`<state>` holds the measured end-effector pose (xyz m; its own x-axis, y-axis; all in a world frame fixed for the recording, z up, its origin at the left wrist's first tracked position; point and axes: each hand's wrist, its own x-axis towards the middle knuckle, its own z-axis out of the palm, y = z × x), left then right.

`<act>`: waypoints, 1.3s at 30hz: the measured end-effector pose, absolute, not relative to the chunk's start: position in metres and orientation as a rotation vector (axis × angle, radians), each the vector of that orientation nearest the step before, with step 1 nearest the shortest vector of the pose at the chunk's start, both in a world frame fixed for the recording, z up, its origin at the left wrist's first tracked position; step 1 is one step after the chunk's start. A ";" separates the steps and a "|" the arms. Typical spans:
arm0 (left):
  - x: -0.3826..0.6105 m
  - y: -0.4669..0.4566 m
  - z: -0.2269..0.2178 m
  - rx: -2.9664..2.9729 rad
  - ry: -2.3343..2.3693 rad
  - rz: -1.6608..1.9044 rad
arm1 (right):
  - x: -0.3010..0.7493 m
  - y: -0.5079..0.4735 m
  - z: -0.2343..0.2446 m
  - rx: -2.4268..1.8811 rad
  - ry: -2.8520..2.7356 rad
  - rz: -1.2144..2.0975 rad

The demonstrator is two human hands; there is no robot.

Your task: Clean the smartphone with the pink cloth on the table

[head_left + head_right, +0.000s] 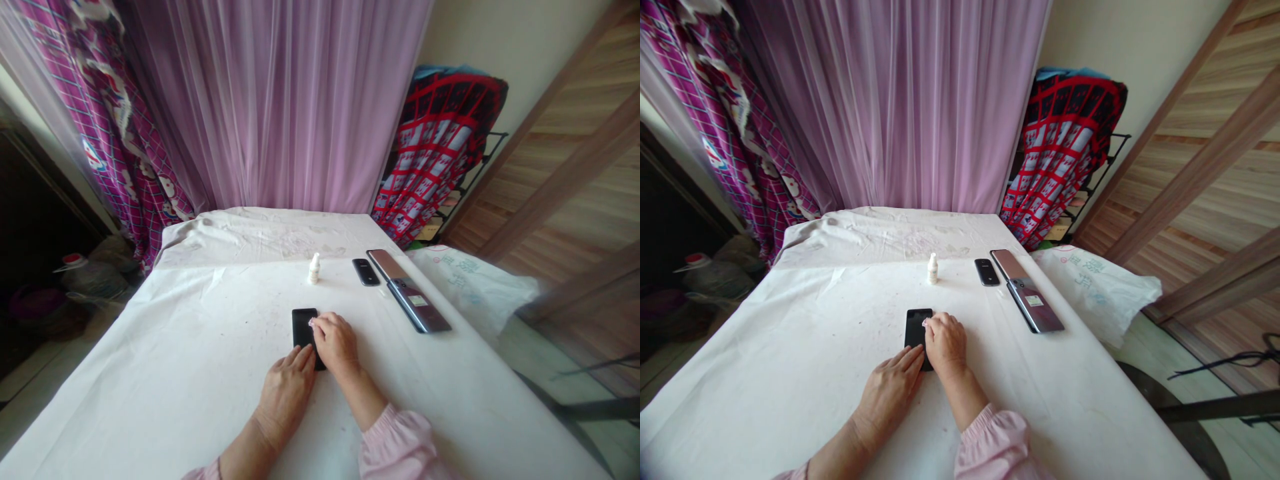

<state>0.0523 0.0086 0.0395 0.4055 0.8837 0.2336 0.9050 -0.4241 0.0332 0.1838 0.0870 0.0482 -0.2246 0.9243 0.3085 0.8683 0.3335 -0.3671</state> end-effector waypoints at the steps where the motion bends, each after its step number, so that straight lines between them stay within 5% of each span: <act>1: 0.052 0.009 0.040 -2.546 -1.622 -0.324 | 0.184 0.086 0.048 -1.568 -2.135 0.163; 39: 0.038 0.004 0.034 -2.311 -1.695 -0.479 | 0.185 0.092 0.060 -1.659 -2.245 0.191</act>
